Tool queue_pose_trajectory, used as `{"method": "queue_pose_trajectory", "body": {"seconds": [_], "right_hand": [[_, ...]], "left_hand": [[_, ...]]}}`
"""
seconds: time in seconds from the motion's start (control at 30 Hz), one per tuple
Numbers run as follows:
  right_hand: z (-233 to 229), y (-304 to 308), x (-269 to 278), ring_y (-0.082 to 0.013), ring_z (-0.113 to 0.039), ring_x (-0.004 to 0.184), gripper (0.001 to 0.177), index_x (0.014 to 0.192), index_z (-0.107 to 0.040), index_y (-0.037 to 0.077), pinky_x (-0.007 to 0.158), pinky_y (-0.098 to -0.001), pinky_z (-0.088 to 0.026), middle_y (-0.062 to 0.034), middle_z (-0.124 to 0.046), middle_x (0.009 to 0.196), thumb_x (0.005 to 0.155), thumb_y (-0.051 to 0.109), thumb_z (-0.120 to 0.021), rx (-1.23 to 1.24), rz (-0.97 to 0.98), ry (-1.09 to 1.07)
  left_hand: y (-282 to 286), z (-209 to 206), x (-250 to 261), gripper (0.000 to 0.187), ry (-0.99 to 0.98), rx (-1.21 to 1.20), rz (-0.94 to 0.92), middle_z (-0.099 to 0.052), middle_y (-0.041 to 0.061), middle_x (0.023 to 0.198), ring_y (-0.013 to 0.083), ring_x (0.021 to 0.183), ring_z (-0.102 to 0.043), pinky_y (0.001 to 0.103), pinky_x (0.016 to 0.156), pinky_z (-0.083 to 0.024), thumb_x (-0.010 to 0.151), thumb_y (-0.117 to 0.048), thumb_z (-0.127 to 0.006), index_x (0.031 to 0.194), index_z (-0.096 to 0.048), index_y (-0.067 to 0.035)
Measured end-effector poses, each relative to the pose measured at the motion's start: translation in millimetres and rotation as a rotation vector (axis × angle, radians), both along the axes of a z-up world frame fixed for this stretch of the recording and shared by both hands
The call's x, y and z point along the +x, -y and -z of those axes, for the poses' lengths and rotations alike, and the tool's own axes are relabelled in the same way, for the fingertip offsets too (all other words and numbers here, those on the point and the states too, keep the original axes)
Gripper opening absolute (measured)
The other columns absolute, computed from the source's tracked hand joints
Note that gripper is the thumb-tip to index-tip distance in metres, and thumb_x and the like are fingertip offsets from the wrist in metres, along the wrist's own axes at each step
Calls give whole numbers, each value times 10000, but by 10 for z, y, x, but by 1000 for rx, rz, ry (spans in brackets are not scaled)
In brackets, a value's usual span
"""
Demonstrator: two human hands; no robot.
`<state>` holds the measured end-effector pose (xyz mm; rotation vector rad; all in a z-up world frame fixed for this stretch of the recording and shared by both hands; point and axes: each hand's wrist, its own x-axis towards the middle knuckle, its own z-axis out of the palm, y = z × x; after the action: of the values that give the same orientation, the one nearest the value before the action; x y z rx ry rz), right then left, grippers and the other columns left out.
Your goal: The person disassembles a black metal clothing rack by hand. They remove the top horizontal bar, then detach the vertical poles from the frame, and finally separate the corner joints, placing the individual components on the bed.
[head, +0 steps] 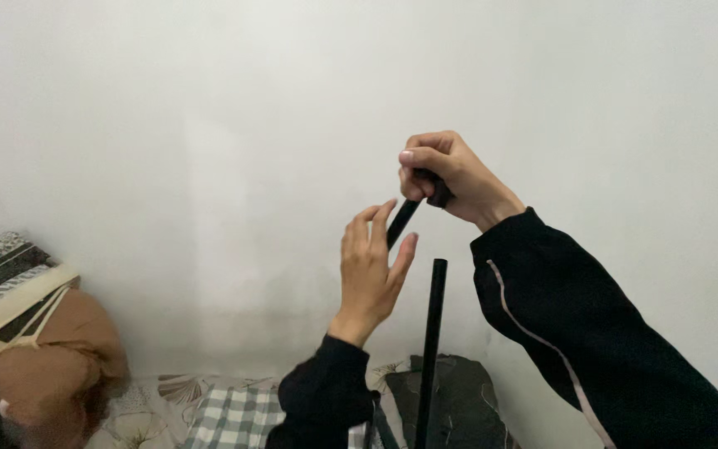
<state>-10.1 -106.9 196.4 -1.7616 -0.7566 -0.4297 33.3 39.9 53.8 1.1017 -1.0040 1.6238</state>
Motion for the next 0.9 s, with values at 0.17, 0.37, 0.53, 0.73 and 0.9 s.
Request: {"method": "queue_pose_trajectory", "body": {"seconds": [0.17,0.37,0.53,0.73,0.9], "right_hand": [[-33,-450,-230,-88,-611,611,241,923,-716,28,538,-244,-527,-30,-697,742,956,257,-650,-299,335,98],[152,-826,-358,-276,-749,648,398,1111,-725,23,511,-323,-577,-189,-764,788,922,372,-696,-862,784,-232],[278,-768,-456,-282,-796,853,530,1219,-655,-31,690,-342,-643,-251,-757,979,860,356,-708,-562,457,-448],[1204,-635,-704,-199,-685,922,530,1324,-550,16,751,-376,-634,-117,-631,1020,826,159,-656,225,87,-690],[1756,-484,-854,-180,-568,626,216,1004,-646,-63,485,-331,-468,-104,-623,810,825,56,-640,12,252,-649]], "left_hand": [[-237,-177,104,183,-537,445,163,-690,150,882,383,750,-670,481,638,-495,1064,-211,-570,1155,-569,-52],[-521,140,352,130,-321,428,-136,-632,93,825,300,681,-644,419,561,-489,974,-161,-667,1033,-600,-67],[-757,101,483,120,-51,463,-214,-564,56,802,237,705,-595,379,620,-473,922,-93,-665,1038,-633,-89],[-915,-28,421,167,302,731,-237,-574,15,827,187,739,-598,345,664,-469,932,-93,-632,1085,-635,-161],[-802,108,306,267,0,1380,-282,-593,34,622,200,503,-584,356,457,-453,1040,-357,-583,996,-552,-96]]}}
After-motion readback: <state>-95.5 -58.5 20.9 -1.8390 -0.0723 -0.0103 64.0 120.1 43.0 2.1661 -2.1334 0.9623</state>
